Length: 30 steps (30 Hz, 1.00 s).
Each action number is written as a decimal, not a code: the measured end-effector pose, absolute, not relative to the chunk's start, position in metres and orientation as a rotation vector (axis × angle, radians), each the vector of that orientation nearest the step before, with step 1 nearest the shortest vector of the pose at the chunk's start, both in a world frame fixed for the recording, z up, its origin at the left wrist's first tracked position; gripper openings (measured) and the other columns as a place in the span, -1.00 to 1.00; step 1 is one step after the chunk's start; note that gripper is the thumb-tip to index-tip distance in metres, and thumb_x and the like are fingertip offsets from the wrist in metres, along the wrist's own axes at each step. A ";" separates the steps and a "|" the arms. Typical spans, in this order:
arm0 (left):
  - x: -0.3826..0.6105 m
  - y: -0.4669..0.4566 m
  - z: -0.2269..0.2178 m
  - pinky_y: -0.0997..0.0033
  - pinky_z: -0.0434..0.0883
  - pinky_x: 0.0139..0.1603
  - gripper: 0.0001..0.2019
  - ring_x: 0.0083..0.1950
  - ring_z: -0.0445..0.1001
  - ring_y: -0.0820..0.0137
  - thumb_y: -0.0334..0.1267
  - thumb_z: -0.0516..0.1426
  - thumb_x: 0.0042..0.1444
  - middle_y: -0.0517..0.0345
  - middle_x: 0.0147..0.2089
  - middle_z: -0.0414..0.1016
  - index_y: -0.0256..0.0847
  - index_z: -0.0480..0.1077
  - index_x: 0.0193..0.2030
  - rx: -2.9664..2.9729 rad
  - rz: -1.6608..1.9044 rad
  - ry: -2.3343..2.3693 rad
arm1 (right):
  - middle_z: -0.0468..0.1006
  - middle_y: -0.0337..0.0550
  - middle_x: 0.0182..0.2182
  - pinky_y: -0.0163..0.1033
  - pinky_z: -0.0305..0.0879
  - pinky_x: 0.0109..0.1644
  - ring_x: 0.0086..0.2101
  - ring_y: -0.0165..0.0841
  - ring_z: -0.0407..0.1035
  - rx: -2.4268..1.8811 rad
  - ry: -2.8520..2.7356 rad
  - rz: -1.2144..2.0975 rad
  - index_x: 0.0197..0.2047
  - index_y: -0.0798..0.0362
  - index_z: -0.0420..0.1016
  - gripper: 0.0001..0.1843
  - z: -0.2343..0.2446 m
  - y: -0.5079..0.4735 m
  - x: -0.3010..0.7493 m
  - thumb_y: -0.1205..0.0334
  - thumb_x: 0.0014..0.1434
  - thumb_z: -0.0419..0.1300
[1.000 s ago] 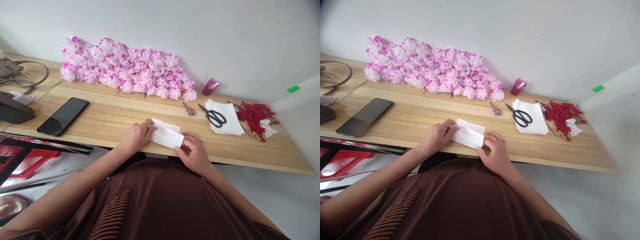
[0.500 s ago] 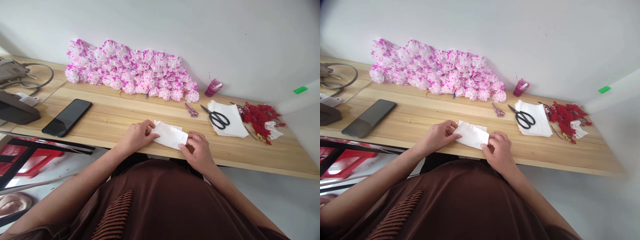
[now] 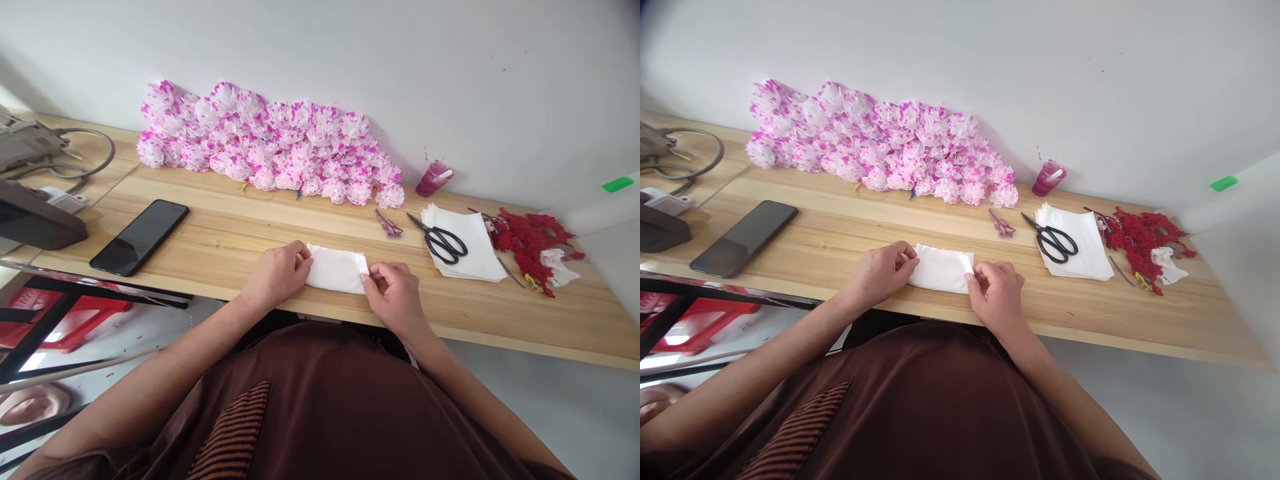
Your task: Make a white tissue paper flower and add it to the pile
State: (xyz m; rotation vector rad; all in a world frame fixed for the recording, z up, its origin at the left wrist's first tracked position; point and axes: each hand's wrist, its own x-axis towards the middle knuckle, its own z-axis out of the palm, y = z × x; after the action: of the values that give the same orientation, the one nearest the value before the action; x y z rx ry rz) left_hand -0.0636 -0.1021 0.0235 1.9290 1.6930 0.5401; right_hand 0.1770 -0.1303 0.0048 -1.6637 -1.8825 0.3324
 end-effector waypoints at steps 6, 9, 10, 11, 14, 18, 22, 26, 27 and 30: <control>-0.062 -0.099 0.026 0.37 0.24 -0.36 -0.83 -0.38 0.52 0.29 -0.13 0.05 0.23 0.21 -0.43 0.57 -0.13 0.39 -0.21 1.962 0.434 1.789 | 0.58 -0.24 -0.50 -0.07 0.03 -0.05 -0.23 -0.19 0.38 -1.713 -1.917 0.315 -0.35 -0.03 0.50 -0.86 0.003 -0.124 0.174 0.10 0.19 0.24; -0.062 -0.098 0.026 0.36 0.22 -0.38 -0.82 -0.39 0.52 0.28 -0.14 0.02 0.25 0.18 -0.39 0.58 -0.13 0.39 -0.20 2.002 0.404 1.817 | 0.54 -0.25 -0.55 -0.09 0.00 -0.08 -0.28 -0.22 0.35 -1.715 -1.952 0.274 -0.39 -0.02 0.48 -0.80 0.003 -0.122 0.172 0.07 0.20 0.23; -0.062 -0.097 0.026 0.36 0.22 -0.38 -0.82 -0.40 0.52 0.28 -0.14 0.01 0.25 0.18 -0.39 0.59 -0.13 0.39 -0.20 2.006 0.402 1.820 | 0.52 -0.25 -0.56 -0.09 -0.01 -0.08 -0.29 -0.23 0.34 -1.716 -1.964 0.272 -0.42 -0.02 0.47 -0.76 0.003 -0.121 0.171 0.05 0.21 0.23; -0.062 -0.096 0.026 0.36 0.21 -0.38 -0.82 -0.41 0.52 0.28 -0.14 0.01 0.26 0.18 -0.40 0.58 -0.12 0.38 -0.20 2.008 0.400 1.821 | 0.50 -0.26 -0.57 -0.10 -0.01 -0.09 -0.31 -0.24 0.33 -1.716 -1.972 0.277 -0.44 -0.01 0.45 -0.73 0.003 -0.121 0.171 0.02 0.20 0.24; -0.063 -0.095 0.026 0.35 0.21 -0.38 -0.83 -0.42 0.51 0.28 -0.15 0.01 0.26 0.20 -0.42 0.57 -0.12 0.37 -0.20 2.012 0.401 1.814 | 0.48 -0.27 -0.58 -0.11 -0.01 -0.09 -0.32 -0.26 0.32 -1.721 -1.970 0.321 -0.49 0.00 0.39 -0.65 0.005 -0.120 0.171 -0.05 0.15 0.28; -0.064 -0.093 0.024 0.35 0.22 -0.37 -0.85 -0.42 0.51 0.27 -0.17 0.01 0.26 0.21 -0.45 0.55 -0.12 0.36 -0.19 2.010 0.411 1.803 | 0.51 -0.26 -0.54 -0.11 0.00 -0.09 -0.30 -0.24 0.33 -1.723 -1.948 0.384 -0.48 -0.01 0.42 -0.68 0.007 -0.120 0.171 -0.04 0.13 0.29; -0.064 -0.092 0.021 0.34 0.22 -0.37 -0.86 -0.43 0.51 0.27 -0.18 0.01 0.25 0.21 -0.47 0.54 -0.12 0.35 -0.20 2.014 0.417 1.812 | 0.56 -0.25 -0.51 -0.10 -0.01 -0.08 -0.26 -0.23 0.34 -1.724 -1.937 0.376 -0.49 -0.02 0.44 -0.73 0.006 -0.117 0.171 0.04 0.17 0.26; -0.065 -0.089 0.020 0.33 0.23 -0.37 -0.86 -0.43 0.50 0.27 -0.18 0.01 0.25 0.21 -0.47 0.54 -0.12 0.36 -0.20 2.012 0.412 1.825 | 0.52 -0.26 -0.57 -0.11 -0.03 -0.10 -0.28 -0.24 0.33 -1.740 -1.974 0.359 -0.54 0.00 0.40 -0.67 0.006 -0.114 0.170 0.04 0.19 0.25; -0.065 -0.089 0.020 0.33 0.23 -0.36 -0.85 -0.43 0.51 0.27 -0.17 0.01 0.25 0.21 -0.47 0.54 -0.12 0.36 -0.20 2.008 0.409 1.829 | 0.51 -0.26 -0.58 -0.12 -0.03 -0.11 -0.29 -0.24 0.33 -1.743 -1.980 0.351 -0.55 0.00 0.38 -0.66 0.006 -0.113 0.170 0.04 0.19 0.25; -0.066 -0.088 0.021 0.33 0.25 -0.36 -0.83 -0.42 0.51 0.27 -0.15 0.01 0.26 0.20 -0.45 0.56 -0.12 0.37 -0.21 2.005 0.392 1.834 | 0.49 -0.26 -0.60 -0.12 -0.04 -0.13 -0.31 -0.24 0.32 -1.743 -1.992 0.331 -0.56 0.01 0.34 -0.64 0.006 -0.112 0.170 0.05 0.18 0.25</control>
State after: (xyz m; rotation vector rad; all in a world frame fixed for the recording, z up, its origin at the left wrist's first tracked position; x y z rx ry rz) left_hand -0.0662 -0.0876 0.0207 2.0054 1.8336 0.3923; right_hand 0.1695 -0.1123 0.0057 -1.7432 -1.9917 0.3312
